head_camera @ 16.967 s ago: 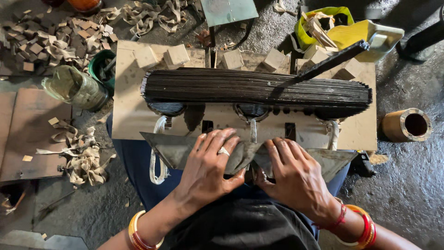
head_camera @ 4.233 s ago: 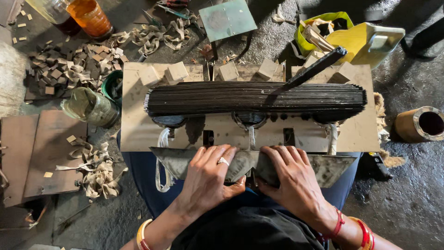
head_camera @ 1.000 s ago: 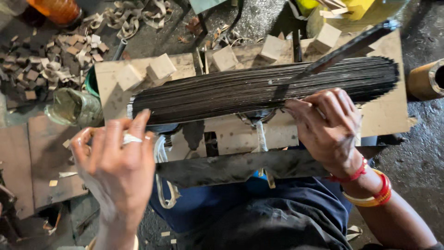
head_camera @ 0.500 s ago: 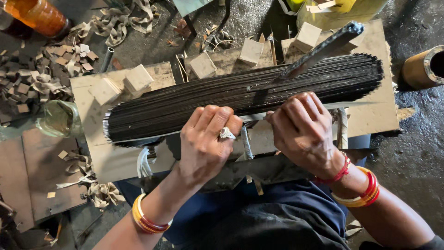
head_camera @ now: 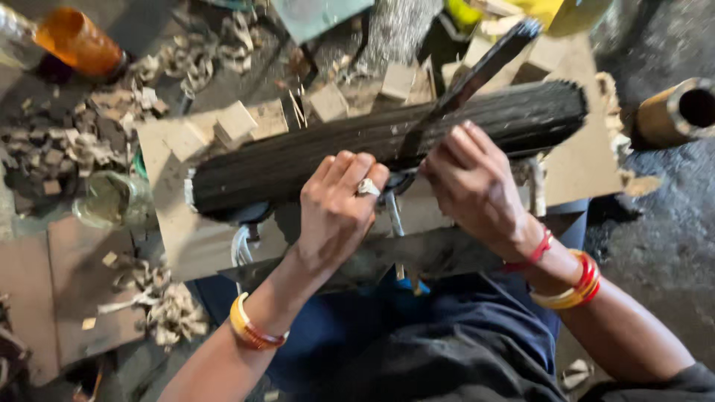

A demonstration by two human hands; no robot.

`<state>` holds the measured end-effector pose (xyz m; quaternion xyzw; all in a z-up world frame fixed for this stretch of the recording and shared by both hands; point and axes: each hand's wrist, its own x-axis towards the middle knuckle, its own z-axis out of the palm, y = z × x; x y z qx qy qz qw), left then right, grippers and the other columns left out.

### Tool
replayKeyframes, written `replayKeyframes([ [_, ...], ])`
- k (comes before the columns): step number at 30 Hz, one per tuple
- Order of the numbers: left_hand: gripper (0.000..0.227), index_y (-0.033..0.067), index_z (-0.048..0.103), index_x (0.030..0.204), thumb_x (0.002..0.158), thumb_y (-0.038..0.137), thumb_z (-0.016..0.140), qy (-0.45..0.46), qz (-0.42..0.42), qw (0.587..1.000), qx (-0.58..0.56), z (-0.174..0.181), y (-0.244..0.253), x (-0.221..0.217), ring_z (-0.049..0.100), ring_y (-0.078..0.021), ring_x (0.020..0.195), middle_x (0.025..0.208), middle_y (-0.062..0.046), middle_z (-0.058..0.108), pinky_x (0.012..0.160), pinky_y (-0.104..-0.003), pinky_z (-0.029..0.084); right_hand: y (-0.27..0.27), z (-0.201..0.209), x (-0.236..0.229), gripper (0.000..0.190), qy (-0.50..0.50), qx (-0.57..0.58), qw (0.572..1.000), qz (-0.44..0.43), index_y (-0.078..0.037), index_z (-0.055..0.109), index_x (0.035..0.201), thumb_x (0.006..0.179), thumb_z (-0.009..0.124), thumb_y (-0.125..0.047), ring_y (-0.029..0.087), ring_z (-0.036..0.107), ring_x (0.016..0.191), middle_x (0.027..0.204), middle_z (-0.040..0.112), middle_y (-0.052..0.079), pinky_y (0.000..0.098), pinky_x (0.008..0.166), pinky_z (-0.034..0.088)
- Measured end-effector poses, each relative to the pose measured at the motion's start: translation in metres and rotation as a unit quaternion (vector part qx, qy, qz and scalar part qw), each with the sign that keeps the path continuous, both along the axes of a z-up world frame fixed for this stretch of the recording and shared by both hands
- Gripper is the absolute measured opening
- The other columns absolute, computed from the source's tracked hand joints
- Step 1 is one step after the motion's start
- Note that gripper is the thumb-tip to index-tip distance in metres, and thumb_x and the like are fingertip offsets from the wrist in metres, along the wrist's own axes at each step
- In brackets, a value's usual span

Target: The person repeatedly sharpens a bundle of thin metal rods using a flat metal file on a wooden jig. They hold the rods with one hand and file the edges with the other, occasionally adjusting the bundle's position.

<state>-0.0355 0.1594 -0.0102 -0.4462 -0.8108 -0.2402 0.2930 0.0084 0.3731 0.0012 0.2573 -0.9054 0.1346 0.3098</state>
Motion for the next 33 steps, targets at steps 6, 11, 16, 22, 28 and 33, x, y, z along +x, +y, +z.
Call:
replayKeyframes([
  [6, 0.031, 0.0004, 0.064, 0.101, 0.071, 0.005, 0.071, 0.024, -0.006, 1.000, 0.009, -0.010, -0.003, -0.002, 0.061, -0.0272, 0.095, 0.106, -0.012, 0.060, 0.081, -0.040, 0.053, 0.005, -0.006, 0.001, 0.019, -0.024, -0.019, 1.000, -0.003, -0.001, 0.060, 0.085, 0.082, 0.080, 0.000, 0.033, 0.052, 0.084, 0.086, 0.049, 0.013, 0.0437, 0.075, 0.047],
  [11, 0.024, 0.0019, 0.064, 0.103, 0.081, 0.002, 0.071, 0.030, 0.026, 0.999, -0.029, -0.013, -0.002, -0.007, 0.062, -0.0262, 0.096, 0.105, -0.011, 0.060, 0.082, -0.039, 0.052, 0.007, -0.006, -0.006, 0.021, -0.043, -0.044, 0.998, 0.009, 0.000, 0.062, 0.096, 0.083, 0.079, -0.001, 0.035, 0.055, 0.094, 0.097, 0.055, 0.014, 0.0431, 0.084, 0.049],
  [16, 0.030, 0.0042, 0.065, 0.123, 0.093, 0.006, 0.071, 0.092, 0.056, 0.988, -0.114, 0.024, -0.019, -0.014, 0.059, -0.0243, 0.116, 0.126, -0.010, 0.060, 0.096, -0.036, 0.052, 0.020, 0.010, -0.002, 0.039, -0.059, 0.026, 0.998, -0.007, -0.001, 0.066, 0.115, 0.081, 0.082, -0.013, 0.034, 0.059, 0.110, 0.118, 0.060, 0.014, 0.0470, 0.095, 0.048],
  [22, 0.090, 0.0037, 0.030, 0.162, 0.089, 0.038, 0.071, -0.049, -0.029, 0.967, -0.249, 0.049, -0.077, -0.045, 0.024, -0.0300, 0.155, 0.167, -0.015, 0.032, 0.128, -0.048, 0.014, 0.043, 0.029, 0.000, 0.066, -0.028, 0.167, 0.985, -0.027, -0.014, 0.063, 0.142, 0.079, 0.080, -0.021, 0.038, 0.051, 0.128, 0.139, 0.051, 0.021, 0.0549, 0.111, 0.037],
  [28, 0.092, 0.0149, 0.014, 0.171, 0.101, 0.045, 0.066, 0.008, 0.029, 0.943, -0.332, 0.041, -0.070, -0.044, 0.008, -0.0171, 0.162, 0.177, -0.002, 0.016, 0.132, -0.043, 0.001, 0.048, 0.028, -0.015, 0.058, -0.031, 0.251, 0.967, -0.030, -0.037, 0.061, 0.147, 0.098, 0.068, -0.007, 0.031, 0.046, 0.143, 0.154, 0.047, 0.017, 0.0513, 0.121, 0.032],
  [33, 0.086, 0.0157, 0.011, 0.174, 0.108, 0.047, 0.056, 0.021, 0.037, 0.942, -0.333, 0.030, -0.061, -0.040, 0.006, -0.0175, 0.165, 0.181, -0.002, 0.012, 0.132, -0.048, -0.001, 0.060, 0.024, -0.014, 0.065, -0.082, 0.335, 0.936, -0.069, -0.046, 0.055, 0.149, 0.095, 0.066, -0.010, 0.029, 0.041, 0.151, 0.164, 0.039, 0.014, 0.0494, 0.126, 0.026],
])
